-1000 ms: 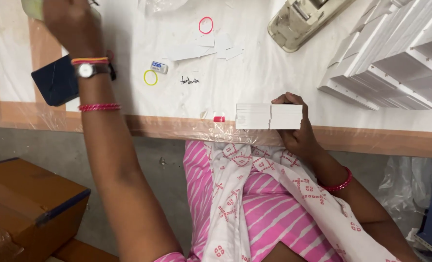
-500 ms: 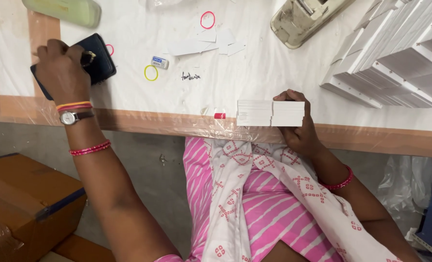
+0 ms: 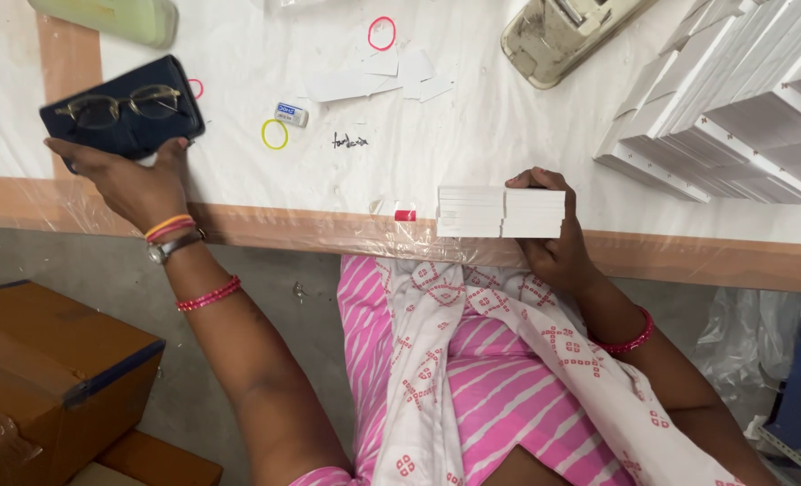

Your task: The person assembles cardboard packaging by folding precut white paper sheets and securing them with adhesive strips.

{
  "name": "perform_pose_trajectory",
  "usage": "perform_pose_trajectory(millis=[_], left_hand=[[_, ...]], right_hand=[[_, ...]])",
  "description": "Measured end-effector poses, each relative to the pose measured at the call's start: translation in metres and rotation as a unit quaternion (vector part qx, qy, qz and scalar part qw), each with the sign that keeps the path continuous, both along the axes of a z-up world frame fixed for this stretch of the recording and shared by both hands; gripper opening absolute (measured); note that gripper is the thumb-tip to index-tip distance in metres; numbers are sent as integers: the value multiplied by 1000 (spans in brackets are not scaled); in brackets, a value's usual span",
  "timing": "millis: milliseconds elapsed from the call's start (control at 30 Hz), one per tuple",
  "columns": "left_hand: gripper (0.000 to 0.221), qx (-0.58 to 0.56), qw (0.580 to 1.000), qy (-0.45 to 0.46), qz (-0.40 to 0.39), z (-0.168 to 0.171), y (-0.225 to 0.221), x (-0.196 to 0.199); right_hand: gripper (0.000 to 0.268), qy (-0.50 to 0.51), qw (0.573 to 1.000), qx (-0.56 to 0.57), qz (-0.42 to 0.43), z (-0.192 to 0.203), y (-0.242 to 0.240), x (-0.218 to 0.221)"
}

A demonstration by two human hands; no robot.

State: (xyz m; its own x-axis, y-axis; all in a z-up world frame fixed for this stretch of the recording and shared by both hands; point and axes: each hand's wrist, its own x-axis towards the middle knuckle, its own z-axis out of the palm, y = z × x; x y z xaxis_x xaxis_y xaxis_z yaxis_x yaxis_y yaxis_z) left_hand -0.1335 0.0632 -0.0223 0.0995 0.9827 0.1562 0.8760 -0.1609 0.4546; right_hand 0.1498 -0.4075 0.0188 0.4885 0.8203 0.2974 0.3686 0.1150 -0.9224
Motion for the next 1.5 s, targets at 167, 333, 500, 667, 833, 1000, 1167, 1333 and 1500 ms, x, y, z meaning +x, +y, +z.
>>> perform_pose_trajectory(millis=[167, 333, 500, 667, 833, 1000, 1167, 1333, 1500], left_hand=[[138, 91, 995, -27, -15, -35, 49, -2], [109, 87, 976, -89, -180, 20, -12, 11], [103, -258, 793, -232, -501, 94, -192, 87], [114, -343, 646, -393, -557, 64, -292, 118], [86, -283, 734, -360, -502, 58, -316, 126], [72, -226, 770, -325, -500, 67, -310, 129], [60, -175, 817, -249, -490, 50, -302, 137], [56, -220, 796, -287, -486, 70, -273, 133], [54, -240, 765, -230, -551, 105, -168, 158]], right_hand=[[82, -1, 1000, 3, -4, -1, 1, 0], [85, 10, 1000, 1, 1, -1, 0, 0], [90, 0, 1000, 0, 6, -8, -1, -2], [96, -19, 999, -25, -6, -8, -3, -6], [98, -52, 997, -61, -6, 10, 0, -6], [98, -58, 997, -40, 0, 14, 10, -7], [94, -65, 996, -55, -5, 1, 9, -2], [71, 5, 999, -44, 0, -4, 4, 2], [62, 18, 999, -31, 5, 5, 8, 6]])
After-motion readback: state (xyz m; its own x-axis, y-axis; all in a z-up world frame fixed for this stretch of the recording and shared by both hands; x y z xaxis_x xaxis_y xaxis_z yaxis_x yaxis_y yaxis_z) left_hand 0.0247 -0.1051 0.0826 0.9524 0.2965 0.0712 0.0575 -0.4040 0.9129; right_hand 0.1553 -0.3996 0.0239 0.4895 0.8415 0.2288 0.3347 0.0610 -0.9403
